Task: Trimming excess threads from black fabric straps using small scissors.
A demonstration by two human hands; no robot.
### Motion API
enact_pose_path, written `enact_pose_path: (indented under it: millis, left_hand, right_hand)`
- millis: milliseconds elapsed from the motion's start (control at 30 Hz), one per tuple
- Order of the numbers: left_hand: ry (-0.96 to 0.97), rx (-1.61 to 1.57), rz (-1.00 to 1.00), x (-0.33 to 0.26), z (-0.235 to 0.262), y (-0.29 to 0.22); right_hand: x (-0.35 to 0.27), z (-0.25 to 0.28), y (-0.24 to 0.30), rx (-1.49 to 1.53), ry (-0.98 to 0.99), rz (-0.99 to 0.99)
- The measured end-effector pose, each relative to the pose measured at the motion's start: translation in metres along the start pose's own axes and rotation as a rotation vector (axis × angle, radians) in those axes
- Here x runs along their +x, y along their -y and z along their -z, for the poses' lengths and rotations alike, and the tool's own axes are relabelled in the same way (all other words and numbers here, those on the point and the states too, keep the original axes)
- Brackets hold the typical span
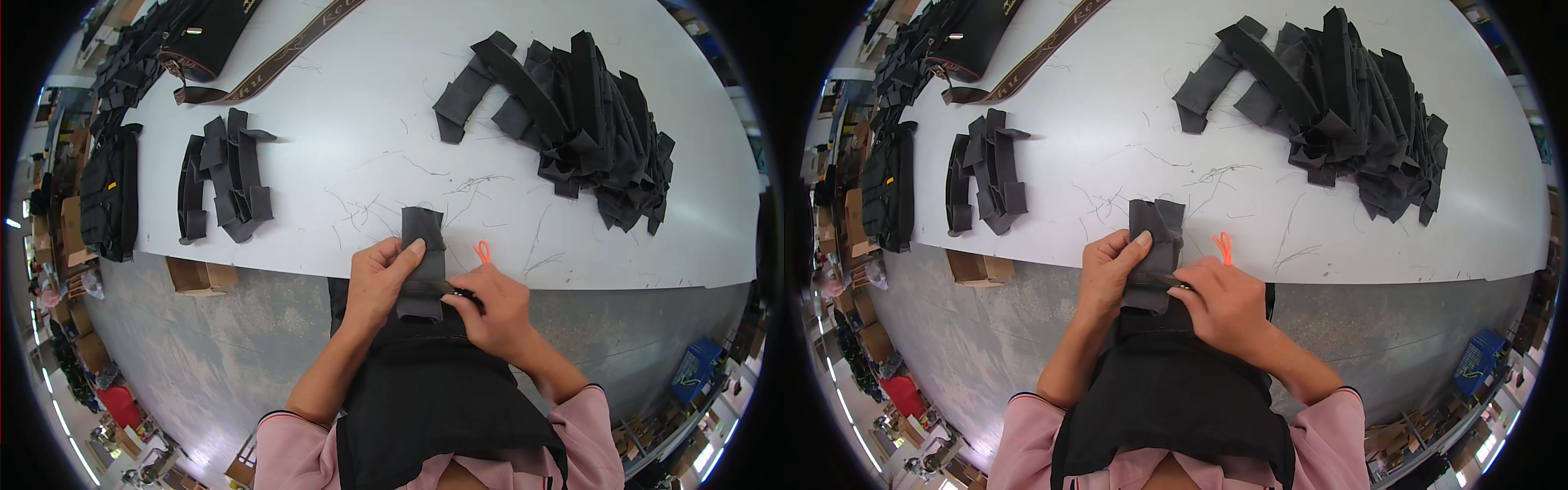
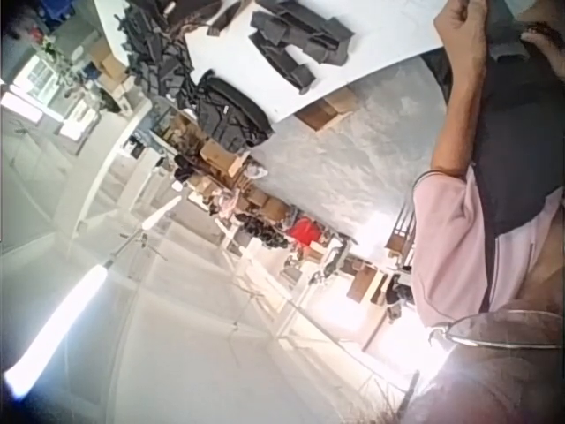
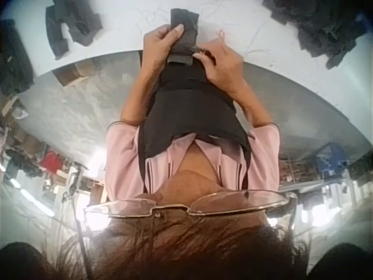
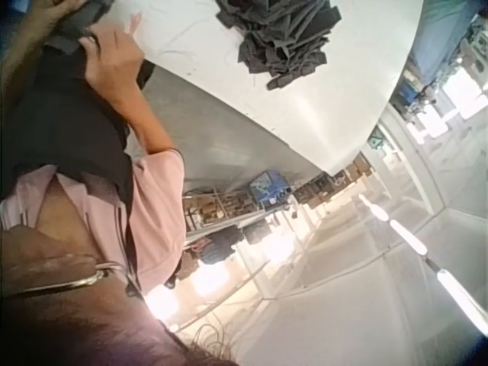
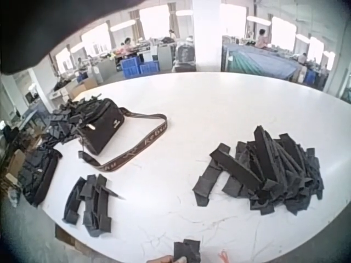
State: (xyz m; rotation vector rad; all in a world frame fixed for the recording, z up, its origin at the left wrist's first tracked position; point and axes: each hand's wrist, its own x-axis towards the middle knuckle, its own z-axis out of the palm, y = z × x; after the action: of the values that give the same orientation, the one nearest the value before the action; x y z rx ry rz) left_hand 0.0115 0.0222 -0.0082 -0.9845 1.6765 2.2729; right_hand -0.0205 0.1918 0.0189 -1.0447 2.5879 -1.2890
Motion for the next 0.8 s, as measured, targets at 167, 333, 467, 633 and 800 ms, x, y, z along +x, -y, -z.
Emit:
enact_pose_path:
  millis: [167, 333, 467, 633, 800]
  left_hand:
    - [0.007, 0.003, 0.011, 0.001, 0.0, -0.001]
    - [-0.003, -0.002, -0.04, -0.013, -0.008, -0.022]
    - [0.06, -0.036, -0.103, -0.013, -0.007, -0.02]
    - [0.141, -0.226, -0.095, -0.026, -0.001, -0.026]
    - [0.104, -0.917, 0.311, 0.024, 0.006, 0.008]
  right_hand:
    - [0.0, 0.0, 0.001, 0.086, -0.025, -0.085]
    - [0.0, 0.004, 0.003, 0.323, -0.076, -0.284]
    - [0.001, 0.0, 0.002, 0.339, 0.01, -0.276]
    - [0.009, 0.026, 0.001, 0.619, 0.171, -0.181]
    - [0.006, 0.006, -0.03, 0.674, 0.107, -0.55]
